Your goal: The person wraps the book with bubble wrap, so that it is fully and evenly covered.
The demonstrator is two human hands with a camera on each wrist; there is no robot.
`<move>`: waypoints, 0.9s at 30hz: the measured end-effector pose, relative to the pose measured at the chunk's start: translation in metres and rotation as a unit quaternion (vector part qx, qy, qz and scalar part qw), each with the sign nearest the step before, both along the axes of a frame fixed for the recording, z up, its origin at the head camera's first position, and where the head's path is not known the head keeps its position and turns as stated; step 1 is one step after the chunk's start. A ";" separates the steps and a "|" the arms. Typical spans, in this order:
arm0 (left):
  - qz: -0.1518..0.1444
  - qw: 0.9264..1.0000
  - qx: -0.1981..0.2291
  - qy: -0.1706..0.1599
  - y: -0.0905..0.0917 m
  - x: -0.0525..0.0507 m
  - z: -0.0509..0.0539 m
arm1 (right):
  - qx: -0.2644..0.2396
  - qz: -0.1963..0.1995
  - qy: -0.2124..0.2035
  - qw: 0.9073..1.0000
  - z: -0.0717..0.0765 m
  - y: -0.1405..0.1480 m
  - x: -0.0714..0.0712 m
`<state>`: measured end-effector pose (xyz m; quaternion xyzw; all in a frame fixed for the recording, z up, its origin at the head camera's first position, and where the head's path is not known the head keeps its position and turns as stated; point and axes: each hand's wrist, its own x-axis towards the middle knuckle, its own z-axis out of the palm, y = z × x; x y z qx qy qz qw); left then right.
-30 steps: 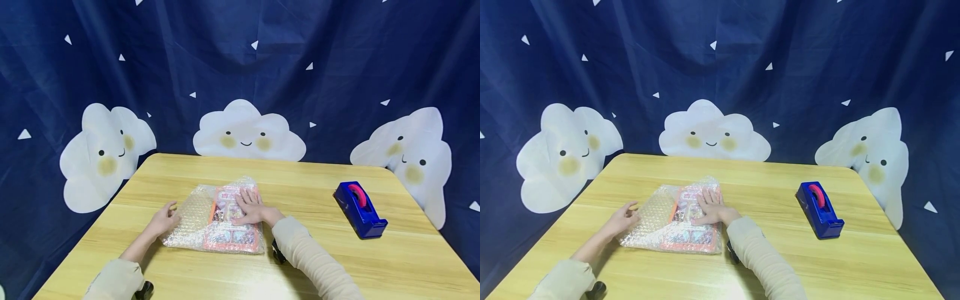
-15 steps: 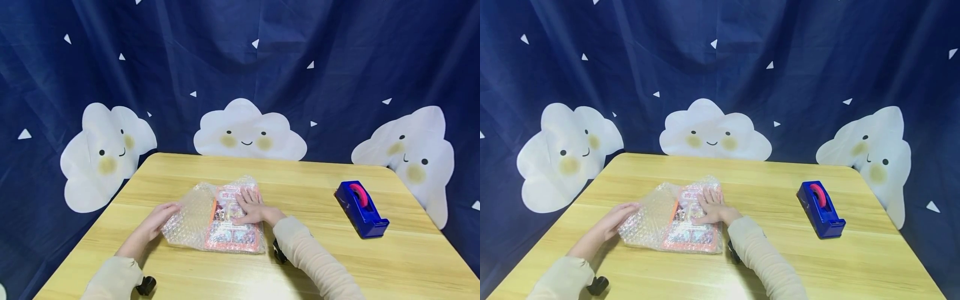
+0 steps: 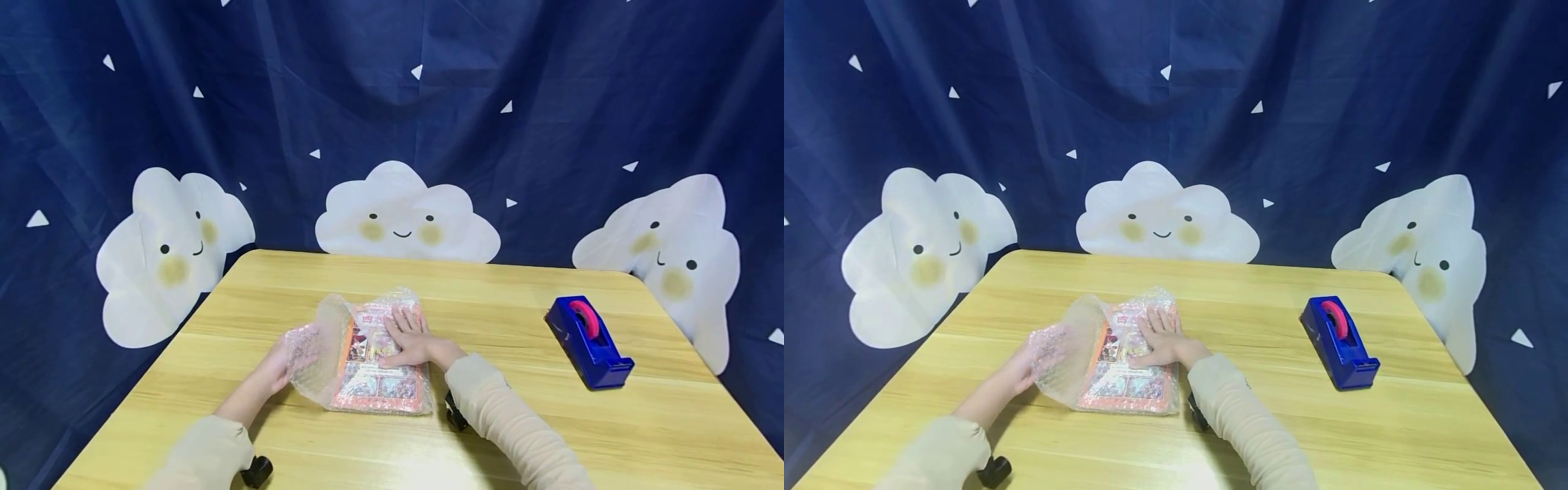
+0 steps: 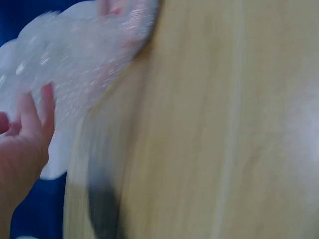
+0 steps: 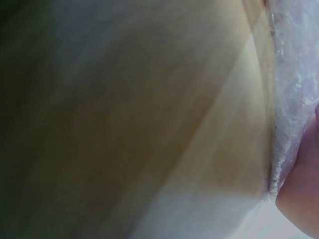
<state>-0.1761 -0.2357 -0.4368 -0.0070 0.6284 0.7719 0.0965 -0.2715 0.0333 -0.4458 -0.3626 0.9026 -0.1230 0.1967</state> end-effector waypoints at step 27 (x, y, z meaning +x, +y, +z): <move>-0.010 0.870 -0.460 0.178 0.103 -0.022 -0.026 | 0.016 0.004 0.026 1.000 -0.004 -0.003 -0.002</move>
